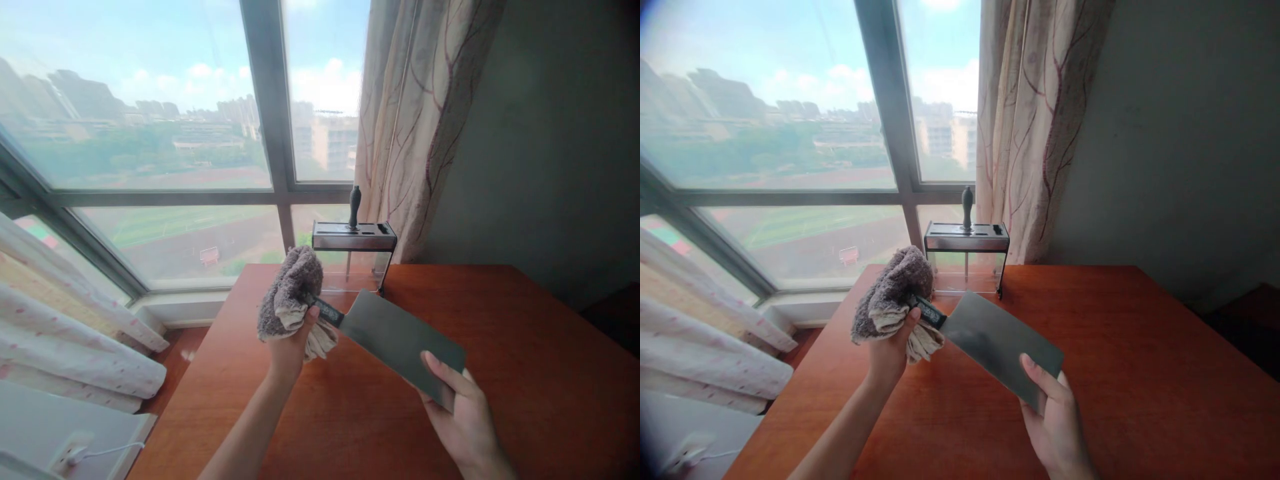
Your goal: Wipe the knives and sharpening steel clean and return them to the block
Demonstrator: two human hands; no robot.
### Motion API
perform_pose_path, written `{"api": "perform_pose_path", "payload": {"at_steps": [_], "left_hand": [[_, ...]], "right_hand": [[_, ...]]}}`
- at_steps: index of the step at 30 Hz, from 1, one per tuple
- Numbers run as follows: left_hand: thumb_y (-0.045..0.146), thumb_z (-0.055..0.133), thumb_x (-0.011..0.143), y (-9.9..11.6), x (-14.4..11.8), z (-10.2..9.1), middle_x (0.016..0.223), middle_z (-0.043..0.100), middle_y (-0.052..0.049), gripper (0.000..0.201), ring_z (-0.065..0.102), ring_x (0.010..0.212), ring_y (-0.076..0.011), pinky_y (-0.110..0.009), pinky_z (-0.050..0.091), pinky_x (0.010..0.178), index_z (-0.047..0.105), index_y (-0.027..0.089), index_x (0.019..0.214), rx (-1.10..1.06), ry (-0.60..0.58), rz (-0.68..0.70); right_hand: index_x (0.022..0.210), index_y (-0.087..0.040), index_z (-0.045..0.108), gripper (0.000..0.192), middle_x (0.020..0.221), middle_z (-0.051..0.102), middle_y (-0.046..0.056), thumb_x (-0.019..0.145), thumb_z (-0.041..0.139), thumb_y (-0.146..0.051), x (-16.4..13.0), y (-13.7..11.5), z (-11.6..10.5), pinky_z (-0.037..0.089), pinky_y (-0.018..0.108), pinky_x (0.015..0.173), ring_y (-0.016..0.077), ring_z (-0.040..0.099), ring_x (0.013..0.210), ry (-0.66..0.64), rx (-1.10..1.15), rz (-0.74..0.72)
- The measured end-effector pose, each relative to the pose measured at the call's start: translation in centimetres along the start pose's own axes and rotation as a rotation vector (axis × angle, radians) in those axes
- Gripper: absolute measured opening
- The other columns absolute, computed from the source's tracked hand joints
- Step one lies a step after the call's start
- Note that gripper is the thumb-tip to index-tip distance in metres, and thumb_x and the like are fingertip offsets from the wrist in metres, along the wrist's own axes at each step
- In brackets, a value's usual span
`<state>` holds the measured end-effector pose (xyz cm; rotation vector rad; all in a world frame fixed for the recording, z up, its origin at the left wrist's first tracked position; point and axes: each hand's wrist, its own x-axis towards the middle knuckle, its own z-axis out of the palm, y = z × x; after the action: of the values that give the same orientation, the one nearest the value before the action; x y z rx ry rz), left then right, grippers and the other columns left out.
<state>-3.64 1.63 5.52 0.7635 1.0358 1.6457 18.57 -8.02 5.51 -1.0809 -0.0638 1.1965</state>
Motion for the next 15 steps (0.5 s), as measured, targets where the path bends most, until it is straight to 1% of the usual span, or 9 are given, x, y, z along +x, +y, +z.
{"api": "perform_pose_path", "payload": {"at_steps": [3, 5, 9, 10, 11, 13, 15], "left_hand": [[0.005, 0.082, 0.049, 0.1, -0.4, 0.7, 0.107, 0.065, -0.002, 0.045, 0.043, 0.126, -0.0233, -0.031, 0.023, 0.111, 0.065, 0.023, 0.086, 0.172, 0.087, 0.260], [0.004, 0.082, 0.049, 0.1, -0.5, 1.0, 0.109, 0.065, -0.003, 0.043, 0.040, 0.129, -0.0237, -0.030, 0.021, 0.112, 0.065, 0.023, 0.084, 0.216, 0.088, 0.308], [0.006, 0.081, 0.051, -0.3, -0.3, 1.0, 0.102, 0.067, -0.003, 0.039, 0.044, 0.125, -0.0244, -0.031, 0.030, 0.107, 0.065, 0.023, 0.082, 0.129, 0.115, 0.247], [0.008, 0.082, 0.051, -0.4, -0.1, 0.8, 0.100, 0.067, -0.003, 0.038, 0.047, 0.122, -0.0245, -0.031, 0.034, 0.104, 0.065, 0.022, 0.082, 0.106, 0.124, 0.218], [0.010, 0.082, 0.053, -0.5, 0.0, 0.6, 0.095, 0.068, -0.002, 0.035, 0.051, 0.117, -0.0248, -0.030, 0.039, 0.100, 0.065, 0.021, 0.082, 0.096, 0.123, 0.175], [0.017, 0.082, 0.056, -0.7, 0.4, 0.1, 0.086, 0.069, -0.001, 0.030, 0.061, 0.099, -0.0246, -0.030, 0.047, 0.086, 0.066, 0.018, 0.081, 0.096, 0.084, 0.049], [0.025, 0.081, 0.058, -0.8, 0.7, -0.3, 0.080, 0.070, 0.000, 0.029, 0.064, 0.084, -0.0227, -0.029, 0.050, 0.075, 0.067, 0.017, 0.082, 0.061, 0.035, -0.081]], "right_hand": [[0.086, -0.021, 0.067, 0.034, 0.077, 0.073, -0.003, 0.056, 0.083, -0.018, -0.5, 0.0, 0.0, 0.056, 0.019, 0.055, 0.0142, 0.068, 0.065, -0.037, -0.004, -0.042], [0.088, -0.021, 0.068, 0.037, 0.081, 0.074, -0.002, 0.055, 0.084, -0.022, -0.6, 0.1, -0.4, 0.057, 0.022, 0.061, 0.0169, 0.069, 0.071, -0.070, -0.029, -0.083], [0.082, -0.020, 0.068, 0.040, 0.077, 0.074, 0.001, 0.048, 0.088, -0.026, -0.1, 0.2, -2.2, 0.057, 0.027, 0.061, 0.0222, 0.070, 0.072, -0.015, -0.134, -0.150], [0.081, -0.019, 0.069, 0.040, 0.076, 0.074, 0.002, 0.047, 0.088, -0.026, 0.2, 0.2, -2.6, 0.057, 0.028, 0.061, 0.0234, 0.070, 0.072, -0.020, -0.157, -0.153], [0.081, -0.019, 0.069, 0.040, 0.076, 0.074, 0.003, 0.047, 0.088, -0.027, 0.4, 0.0, -2.9, 0.057, 0.029, 0.061, 0.0244, 0.070, 0.071, -0.038, -0.173, -0.152], [0.081, -0.018, 0.069, 0.039, 0.076, 0.074, 0.004, 0.048, 0.088, -0.027, 0.7, -0.5, -3.2, 0.057, 0.030, 0.061, 0.0252, 0.070, 0.071, -0.090, -0.177, -0.148], [0.081, -0.019, 0.069, 0.038, 0.075, 0.074, 0.004, 0.049, 0.088, -0.025, 0.8, -1.3, -3.0, 0.057, 0.029, 0.060, 0.0238, 0.070, 0.069, -0.126, -0.158, -0.141]]}}
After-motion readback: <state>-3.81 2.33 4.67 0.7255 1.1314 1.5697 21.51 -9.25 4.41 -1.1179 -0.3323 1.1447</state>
